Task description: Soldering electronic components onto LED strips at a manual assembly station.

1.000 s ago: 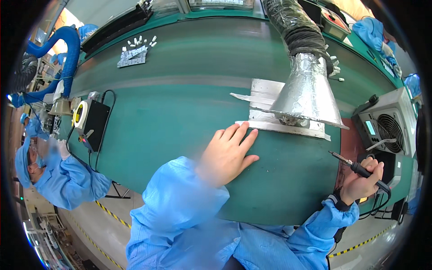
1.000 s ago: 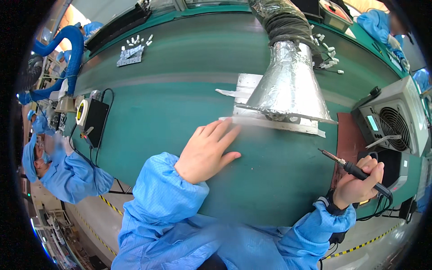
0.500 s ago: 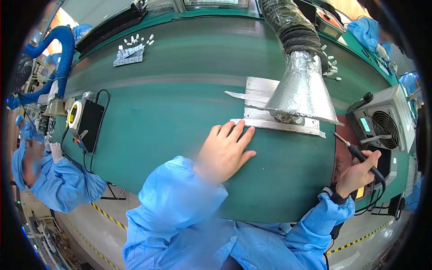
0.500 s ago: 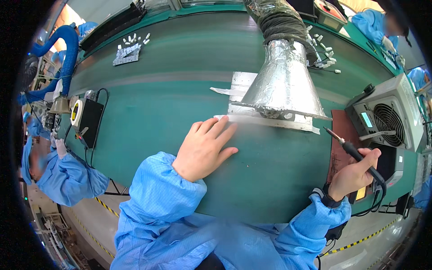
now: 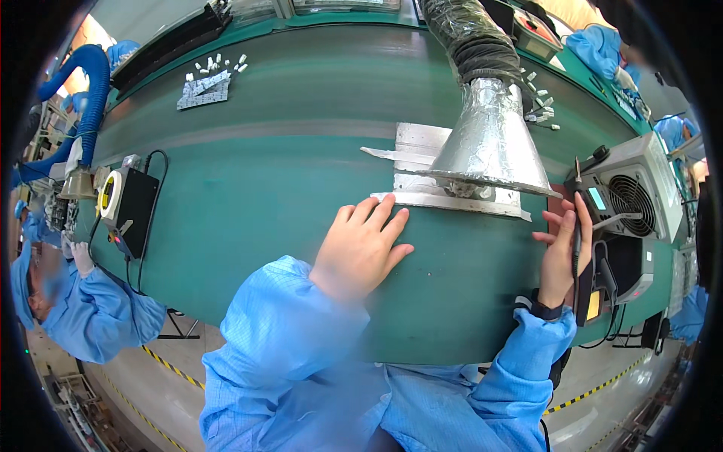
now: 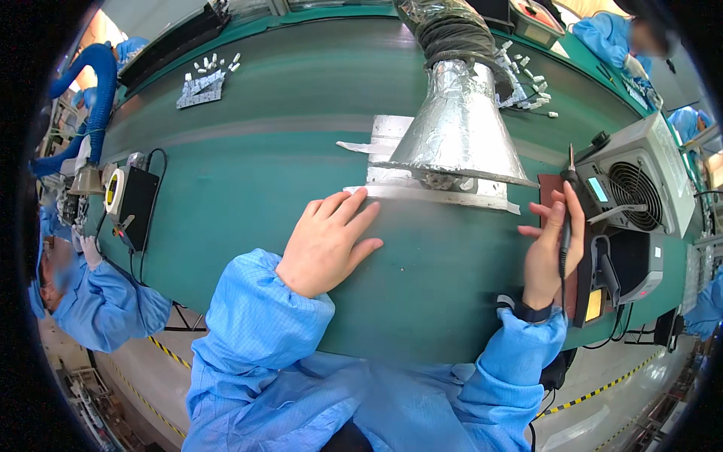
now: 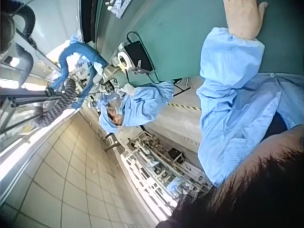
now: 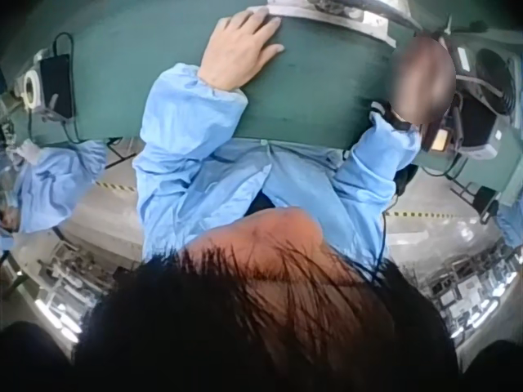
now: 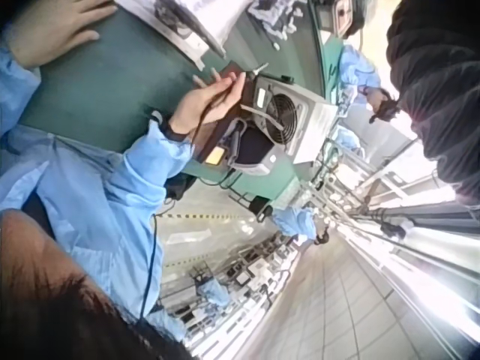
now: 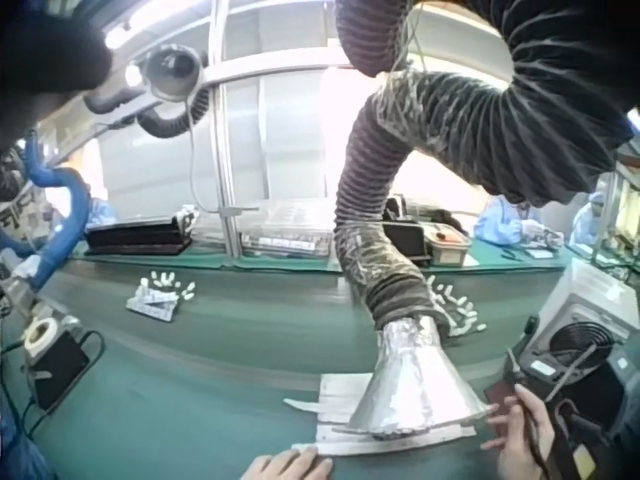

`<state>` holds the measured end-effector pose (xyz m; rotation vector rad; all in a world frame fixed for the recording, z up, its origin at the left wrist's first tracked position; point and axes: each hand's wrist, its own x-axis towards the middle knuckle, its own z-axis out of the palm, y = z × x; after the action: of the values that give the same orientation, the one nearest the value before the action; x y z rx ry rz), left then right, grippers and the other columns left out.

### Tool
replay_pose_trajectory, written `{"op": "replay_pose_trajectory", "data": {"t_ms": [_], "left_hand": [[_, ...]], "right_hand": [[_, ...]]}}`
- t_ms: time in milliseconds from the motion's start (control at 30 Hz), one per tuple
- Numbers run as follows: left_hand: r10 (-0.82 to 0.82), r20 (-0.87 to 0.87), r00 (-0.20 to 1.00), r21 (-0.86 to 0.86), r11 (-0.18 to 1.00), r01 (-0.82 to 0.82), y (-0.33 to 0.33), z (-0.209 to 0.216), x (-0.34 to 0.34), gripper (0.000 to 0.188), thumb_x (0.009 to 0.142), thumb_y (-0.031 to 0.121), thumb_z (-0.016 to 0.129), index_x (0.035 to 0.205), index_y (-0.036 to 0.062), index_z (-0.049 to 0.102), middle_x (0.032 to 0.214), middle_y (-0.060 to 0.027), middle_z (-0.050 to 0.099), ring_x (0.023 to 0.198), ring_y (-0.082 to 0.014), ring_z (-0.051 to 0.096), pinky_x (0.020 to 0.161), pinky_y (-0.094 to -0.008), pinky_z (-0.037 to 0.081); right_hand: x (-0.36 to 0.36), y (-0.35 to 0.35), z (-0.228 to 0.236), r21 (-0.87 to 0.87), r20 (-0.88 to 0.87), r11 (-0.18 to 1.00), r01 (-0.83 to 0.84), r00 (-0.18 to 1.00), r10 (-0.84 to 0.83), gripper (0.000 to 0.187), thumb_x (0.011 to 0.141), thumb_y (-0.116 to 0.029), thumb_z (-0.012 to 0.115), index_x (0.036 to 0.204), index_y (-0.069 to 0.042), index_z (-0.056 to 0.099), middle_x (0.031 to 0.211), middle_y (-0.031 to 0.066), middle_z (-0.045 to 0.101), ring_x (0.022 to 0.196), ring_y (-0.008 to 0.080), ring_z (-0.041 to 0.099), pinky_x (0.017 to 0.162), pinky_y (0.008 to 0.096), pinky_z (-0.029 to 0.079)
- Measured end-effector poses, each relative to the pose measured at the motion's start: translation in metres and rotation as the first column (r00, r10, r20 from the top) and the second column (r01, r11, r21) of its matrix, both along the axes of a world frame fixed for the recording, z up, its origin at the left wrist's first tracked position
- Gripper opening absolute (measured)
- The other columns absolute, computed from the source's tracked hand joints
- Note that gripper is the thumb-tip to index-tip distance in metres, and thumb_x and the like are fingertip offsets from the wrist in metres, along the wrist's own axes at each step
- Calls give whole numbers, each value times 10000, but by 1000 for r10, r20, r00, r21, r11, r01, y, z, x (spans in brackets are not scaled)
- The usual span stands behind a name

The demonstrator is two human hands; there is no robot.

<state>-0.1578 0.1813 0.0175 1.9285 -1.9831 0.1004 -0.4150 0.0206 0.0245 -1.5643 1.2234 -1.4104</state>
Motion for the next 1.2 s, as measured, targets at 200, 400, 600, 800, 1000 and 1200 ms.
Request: {"op": "replay_pose_trajectory", "data": {"t_ms": [200,400,600,800,1000,1200], "left_hand": [[-1,6,1000,9,1000,1,1,-1,0,449,830,283,728,1204,55,627,1311,-142,568,1177,-299,538,945,-394,434],[2,12,1000,12,1000,-2,2,-2,0,456,819,279,737,1202,58,628,1317,-140,566,1190,-296,537,949,-392,433],[5,7,1000,19,1000,-6,2,-2,1,460,812,280,741,1201,62,630,1324,-135,565,1193,-288,539,952,-390,431],[11,15,1000,26,1000,-11,1,-1,1,456,812,280,742,1198,64,633,1326,-127,568,1193,-279,540,955,-386,431],[14,0,1000,25,1000,-14,1,-1,1,449,813,280,742,1194,66,637,1333,-125,566,1192,-276,541,955,-384,431],[7,3,1000,30,1000,-7,1,-1,0,450,814,278,741,1197,66,637,1335,-126,565,1199,-277,539,957,-386,431]], "right_hand": [[14,0,-22,-115,-72,992,-59,996,51,272,1050,-150,442,1272,-27,540,1219,111,505,1022,236,636,794,327,586],[24,2,-27,-156,-144,985,-73,988,50,173,1033,-64,440,1151,26,528,1111,110,487,1002,192,567,889,358,586],[22,1,-32,-195,-263,977,-86,964,32,188,1037,-107,454,1152,19,532,1076,99,507,970,178,576,877,352,584],[20,0,-33,-143,-344,987,-72,939,19,209,1049,-162,464,1152,7,530,1063,81,519,951,168,587,866,335,577],[21,4,-28,-127,-442,991,-50,897,-11,207,1048,-143,461,1162,17,526,1078,87,513,955,189,618,857,321,563],[20,6,-27,-120,-498,992,-30,866,-34,209,1042,-120,464,1185,16,532,1088,109,526,951,212,656,852,303,531]]}}
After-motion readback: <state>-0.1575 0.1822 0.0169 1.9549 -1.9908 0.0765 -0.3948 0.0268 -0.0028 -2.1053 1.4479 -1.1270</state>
